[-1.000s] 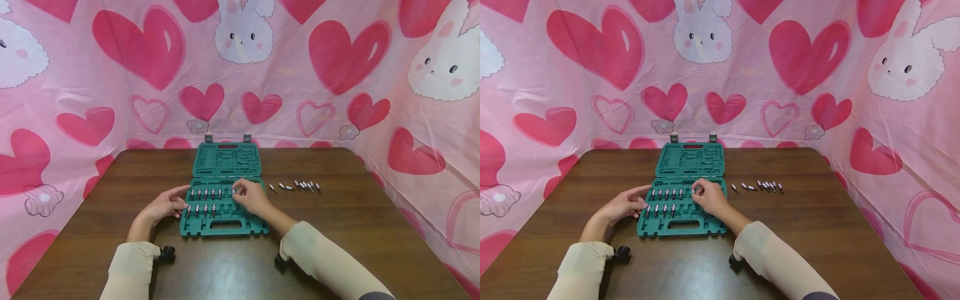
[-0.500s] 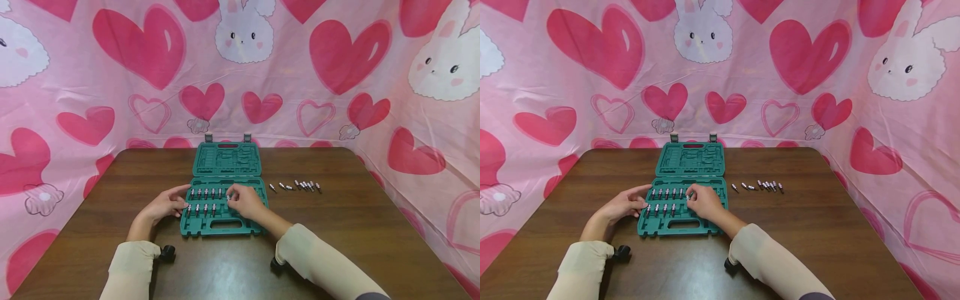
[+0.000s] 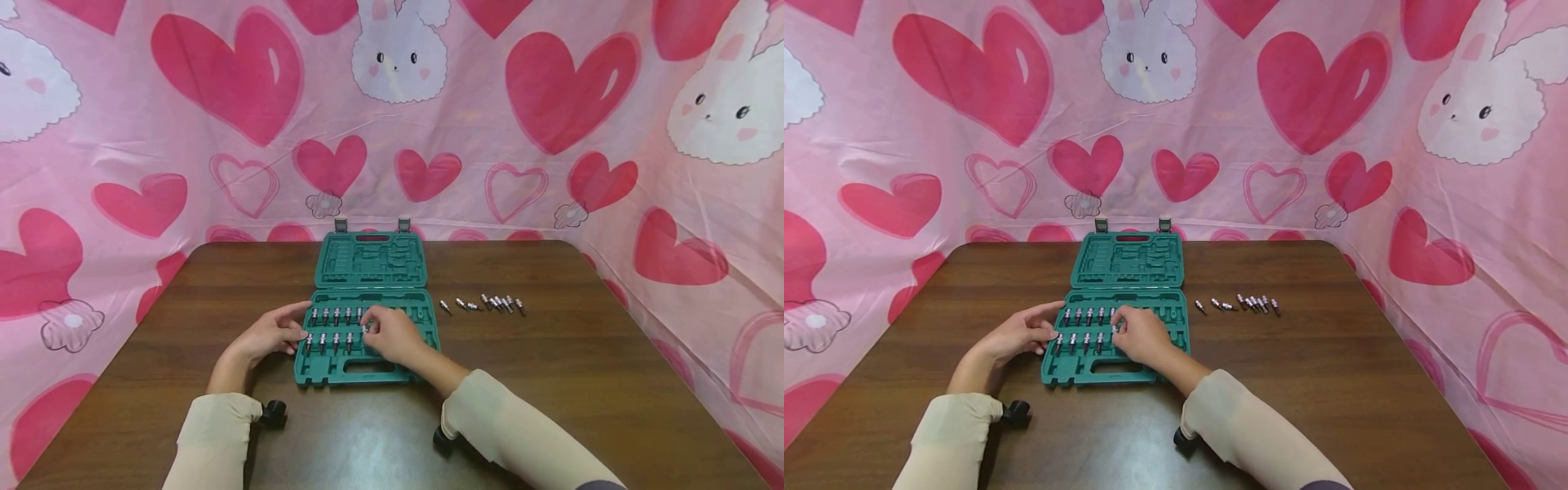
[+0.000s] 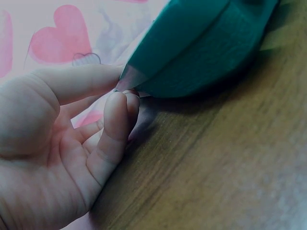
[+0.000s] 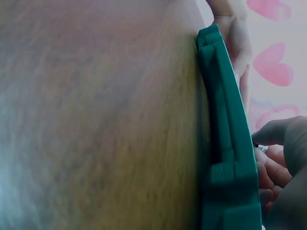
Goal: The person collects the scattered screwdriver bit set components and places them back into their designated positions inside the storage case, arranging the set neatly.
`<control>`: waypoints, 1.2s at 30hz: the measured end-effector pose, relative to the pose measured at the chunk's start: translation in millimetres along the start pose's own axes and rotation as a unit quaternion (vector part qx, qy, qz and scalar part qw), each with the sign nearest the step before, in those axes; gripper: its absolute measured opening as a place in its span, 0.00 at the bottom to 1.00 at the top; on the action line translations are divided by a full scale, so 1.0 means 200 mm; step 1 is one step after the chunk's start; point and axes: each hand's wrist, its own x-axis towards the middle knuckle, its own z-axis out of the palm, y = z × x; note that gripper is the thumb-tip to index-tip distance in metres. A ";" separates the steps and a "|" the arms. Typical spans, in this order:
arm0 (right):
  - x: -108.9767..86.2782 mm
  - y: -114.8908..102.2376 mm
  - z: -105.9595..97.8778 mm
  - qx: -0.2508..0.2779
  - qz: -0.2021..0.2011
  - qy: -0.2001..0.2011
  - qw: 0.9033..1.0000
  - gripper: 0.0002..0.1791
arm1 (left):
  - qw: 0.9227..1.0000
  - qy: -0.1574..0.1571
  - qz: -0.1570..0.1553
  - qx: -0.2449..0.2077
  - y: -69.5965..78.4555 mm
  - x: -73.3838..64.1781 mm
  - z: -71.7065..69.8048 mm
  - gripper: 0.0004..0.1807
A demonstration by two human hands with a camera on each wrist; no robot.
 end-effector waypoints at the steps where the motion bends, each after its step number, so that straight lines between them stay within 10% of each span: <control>1: 0.00 0.00 0.00 -0.003 -0.003 -0.002 1.000 0.08 | 1.000 0.001 -0.001 -0.001 0.00 0.00 0.00 0.36; 36: 0.02 0.01 0.01 -0.059 -0.007 -0.012 0.998 0.02 | 1.000 -0.008 0.006 0.000 -0.01 0.00 0.00 0.37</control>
